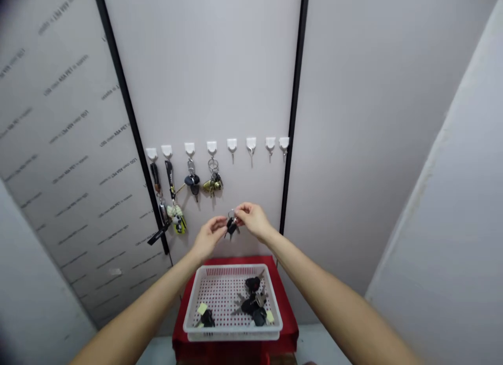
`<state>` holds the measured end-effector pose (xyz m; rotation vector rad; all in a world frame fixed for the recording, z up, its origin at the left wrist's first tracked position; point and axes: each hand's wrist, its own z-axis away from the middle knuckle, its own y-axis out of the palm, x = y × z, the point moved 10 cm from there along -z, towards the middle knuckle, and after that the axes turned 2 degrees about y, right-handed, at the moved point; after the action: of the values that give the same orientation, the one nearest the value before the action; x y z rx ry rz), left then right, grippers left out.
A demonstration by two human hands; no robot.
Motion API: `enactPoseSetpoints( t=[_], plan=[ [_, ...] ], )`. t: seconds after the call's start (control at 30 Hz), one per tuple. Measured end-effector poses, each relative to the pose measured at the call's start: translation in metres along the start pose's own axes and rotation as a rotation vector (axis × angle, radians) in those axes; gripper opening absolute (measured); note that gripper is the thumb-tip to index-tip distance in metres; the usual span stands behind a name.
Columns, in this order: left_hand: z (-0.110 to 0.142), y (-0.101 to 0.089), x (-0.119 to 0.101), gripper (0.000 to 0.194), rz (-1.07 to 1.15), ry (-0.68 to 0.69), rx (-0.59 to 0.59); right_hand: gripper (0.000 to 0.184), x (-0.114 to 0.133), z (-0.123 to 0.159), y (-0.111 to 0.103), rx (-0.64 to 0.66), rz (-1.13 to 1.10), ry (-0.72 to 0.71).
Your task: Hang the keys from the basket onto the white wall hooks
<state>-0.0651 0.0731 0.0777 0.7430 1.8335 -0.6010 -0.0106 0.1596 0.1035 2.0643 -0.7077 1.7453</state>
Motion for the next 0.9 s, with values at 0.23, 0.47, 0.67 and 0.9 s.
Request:
enactPoseSetpoints(
  t=[0.23,0.47,0.67,0.9],
  plan=[
    [-0.037,-0.006,-0.107,0.035,-0.353,0.399,-0.155,0.004,0.105,-0.039,-0.026,-0.278,-0.079,-0.269],
    [-0.052,-0.002,-0.13,0.038,-0.606,0.38,-0.182,0.007,0.12,-0.06,-0.032,-0.42,0.069,-0.223],
    [-0.033,0.005,-0.11,0.037,-0.622,0.384,-0.126,0.018,0.123,-0.039,-0.043,-0.534,0.394,-0.357],
    [0.034,0.031,0.034,0.032,-0.662,0.076,0.183,0.022,-0.021,0.032,0.012,0.276,0.892,-0.231]
  ],
)
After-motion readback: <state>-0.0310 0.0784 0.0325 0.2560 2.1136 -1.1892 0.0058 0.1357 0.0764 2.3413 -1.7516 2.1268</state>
